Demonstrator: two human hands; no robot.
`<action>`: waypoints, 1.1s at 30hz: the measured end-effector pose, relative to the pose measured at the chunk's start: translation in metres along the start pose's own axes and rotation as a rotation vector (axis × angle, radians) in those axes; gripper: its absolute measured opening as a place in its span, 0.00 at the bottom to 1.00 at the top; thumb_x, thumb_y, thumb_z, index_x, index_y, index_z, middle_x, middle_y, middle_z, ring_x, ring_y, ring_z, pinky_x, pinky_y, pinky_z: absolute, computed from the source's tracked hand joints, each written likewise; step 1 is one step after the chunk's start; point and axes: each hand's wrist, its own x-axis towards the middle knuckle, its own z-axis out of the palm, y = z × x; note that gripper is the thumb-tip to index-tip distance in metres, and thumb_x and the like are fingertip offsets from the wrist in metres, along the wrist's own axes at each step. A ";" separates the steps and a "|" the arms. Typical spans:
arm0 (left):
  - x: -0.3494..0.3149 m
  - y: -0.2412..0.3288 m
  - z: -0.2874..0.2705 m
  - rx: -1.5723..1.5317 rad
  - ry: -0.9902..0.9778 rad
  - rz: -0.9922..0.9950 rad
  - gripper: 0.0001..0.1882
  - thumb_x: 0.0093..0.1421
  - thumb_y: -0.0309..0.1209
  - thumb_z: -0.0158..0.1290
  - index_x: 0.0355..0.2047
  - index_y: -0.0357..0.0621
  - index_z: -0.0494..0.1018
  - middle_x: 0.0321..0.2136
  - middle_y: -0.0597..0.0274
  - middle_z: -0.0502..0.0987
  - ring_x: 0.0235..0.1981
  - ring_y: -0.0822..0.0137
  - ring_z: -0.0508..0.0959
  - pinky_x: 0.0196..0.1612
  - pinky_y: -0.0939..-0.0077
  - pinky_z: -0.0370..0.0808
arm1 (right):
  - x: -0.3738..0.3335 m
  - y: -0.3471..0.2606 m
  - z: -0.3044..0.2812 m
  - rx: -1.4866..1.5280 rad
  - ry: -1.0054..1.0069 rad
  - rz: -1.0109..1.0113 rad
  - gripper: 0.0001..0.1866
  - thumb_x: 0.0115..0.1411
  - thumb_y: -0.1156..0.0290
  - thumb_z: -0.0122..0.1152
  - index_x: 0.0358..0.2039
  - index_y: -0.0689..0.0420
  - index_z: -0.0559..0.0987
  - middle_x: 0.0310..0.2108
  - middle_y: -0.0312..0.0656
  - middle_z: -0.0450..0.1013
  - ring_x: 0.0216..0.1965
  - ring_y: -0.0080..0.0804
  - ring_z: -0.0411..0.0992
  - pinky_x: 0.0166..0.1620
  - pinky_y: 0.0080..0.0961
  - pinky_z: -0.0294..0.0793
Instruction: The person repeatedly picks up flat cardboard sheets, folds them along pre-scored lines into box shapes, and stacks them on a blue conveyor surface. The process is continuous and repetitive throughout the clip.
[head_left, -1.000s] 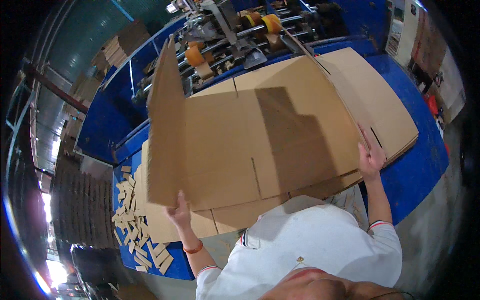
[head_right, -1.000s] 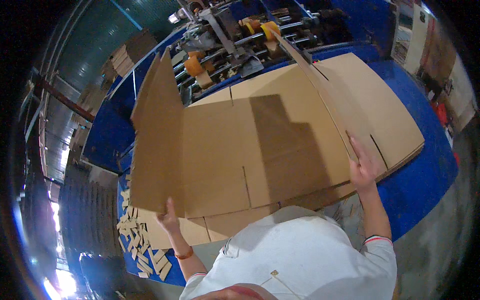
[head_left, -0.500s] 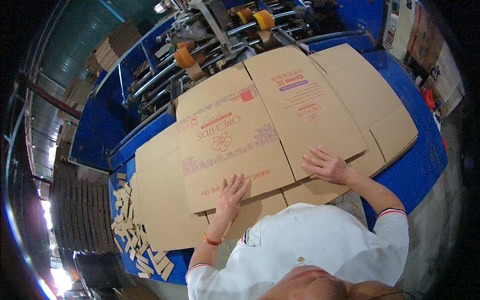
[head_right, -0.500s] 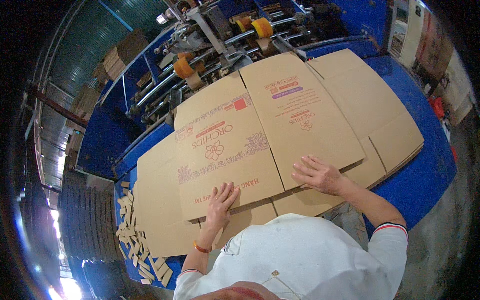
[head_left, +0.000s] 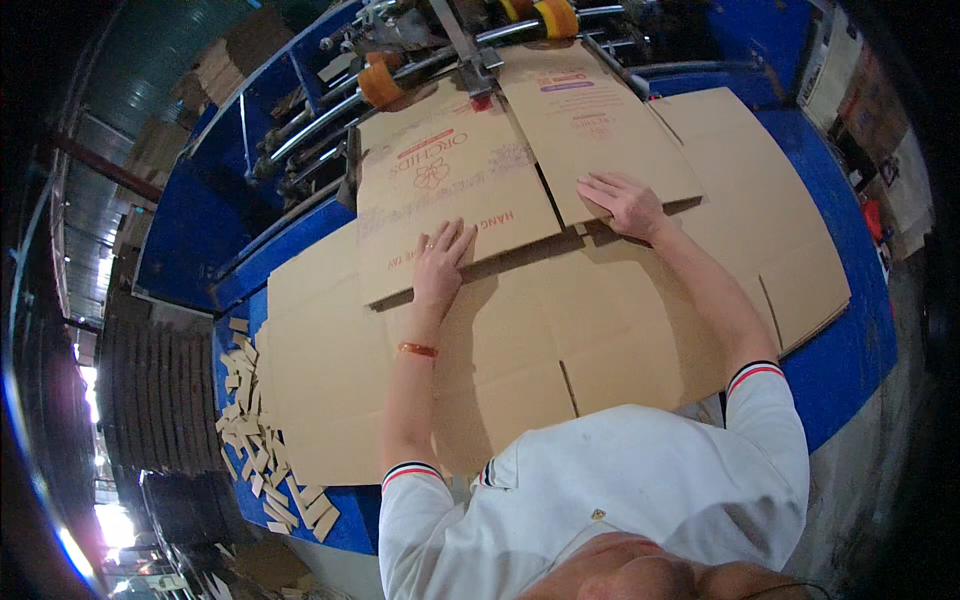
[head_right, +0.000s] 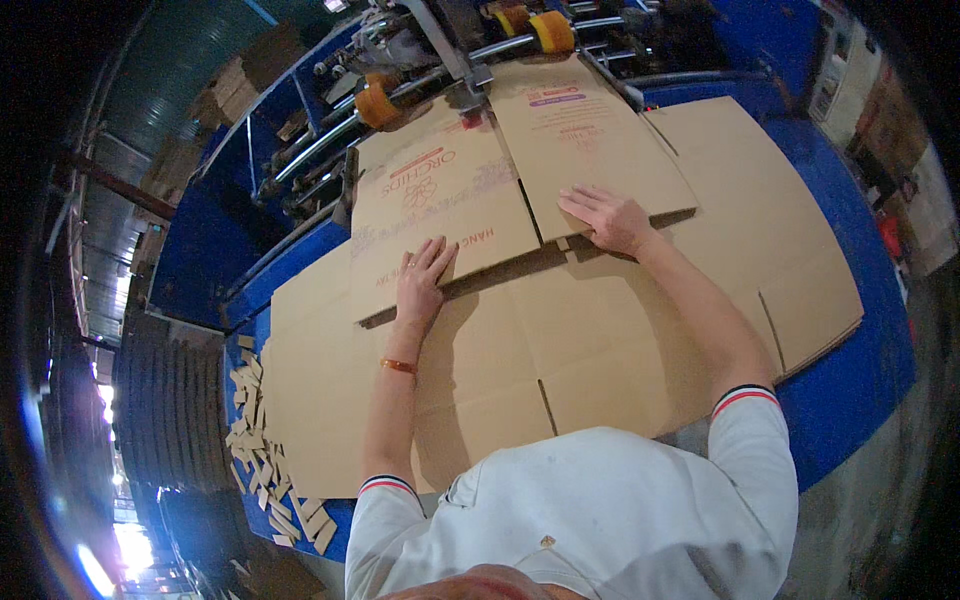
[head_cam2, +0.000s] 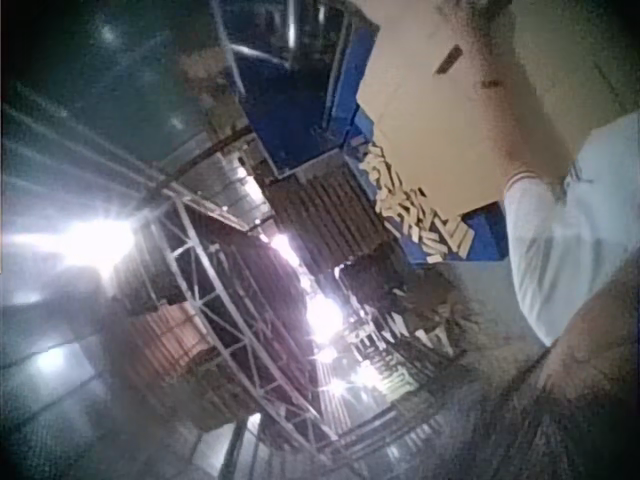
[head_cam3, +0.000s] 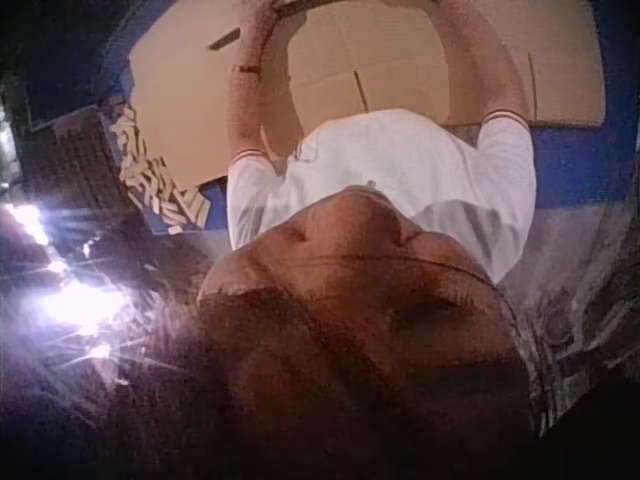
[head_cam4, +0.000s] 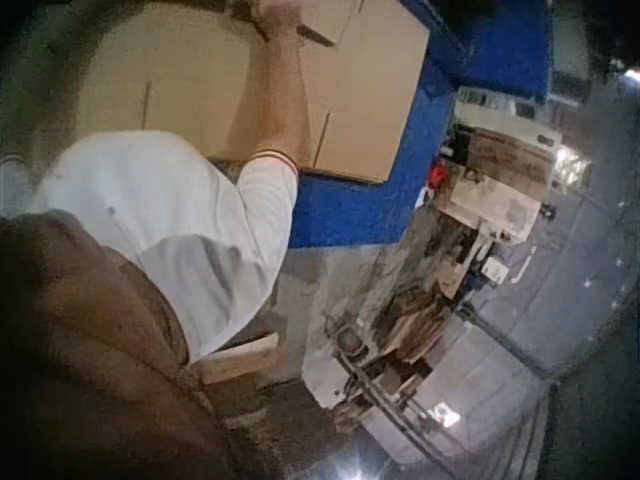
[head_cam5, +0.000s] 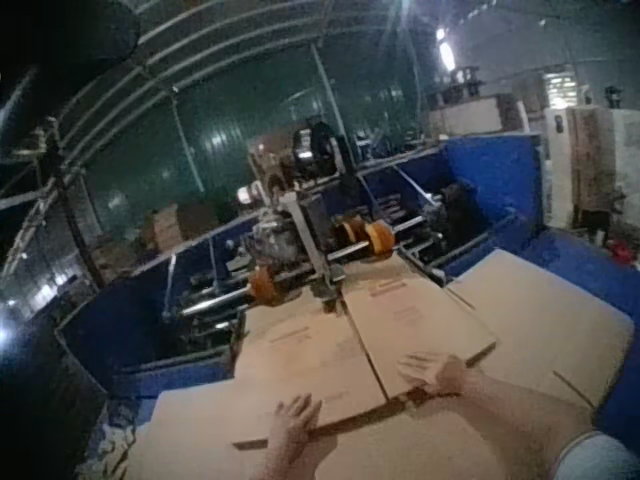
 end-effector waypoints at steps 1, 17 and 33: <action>0.008 -0.007 0.005 0.055 0.025 -0.046 0.33 0.48 0.16 0.49 0.57 0.53 0.66 0.57 0.58 0.66 0.60 0.54 0.63 0.62 0.49 0.55 | 0.010 0.005 0.001 -0.039 -0.003 0.044 0.27 0.52 0.66 0.61 0.54 0.51 0.70 0.57 0.42 0.66 0.58 0.41 0.63 0.58 0.41 0.64; -0.323 -0.049 -0.068 0.401 0.361 -1.743 0.39 0.56 0.42 0.50 0.61 0.31 0.52 0.61 0.33 0.52 0.62 0.35 0.54 0.61 0.39 0.51 | -0.228 -0.013 -0.145 -0.700 -0.252 0.710 0.25 0.61 0.53 0.50 0.48 0.60 0.76 0.56 0.52 0.66 0.59 0.52 0.59 0.62 0.41 0.55; -0.377 -0.052 -0.125 -0.851 1.699 -1.024 0.35 0.53 0.17 0.48 0.62 0.38 0.52 0.45 0.54 0.69 0.48 0.65 0.70 0.50 0.67 0.71 | -0.385 0.040 -0.165 -0.038 0.807 1.457 0.23 0.60 0.63 0.51 0.53 0.63 0.71 0.51 0.52 0.70 0.49 0.44 0.70 0.53 0.33 0.69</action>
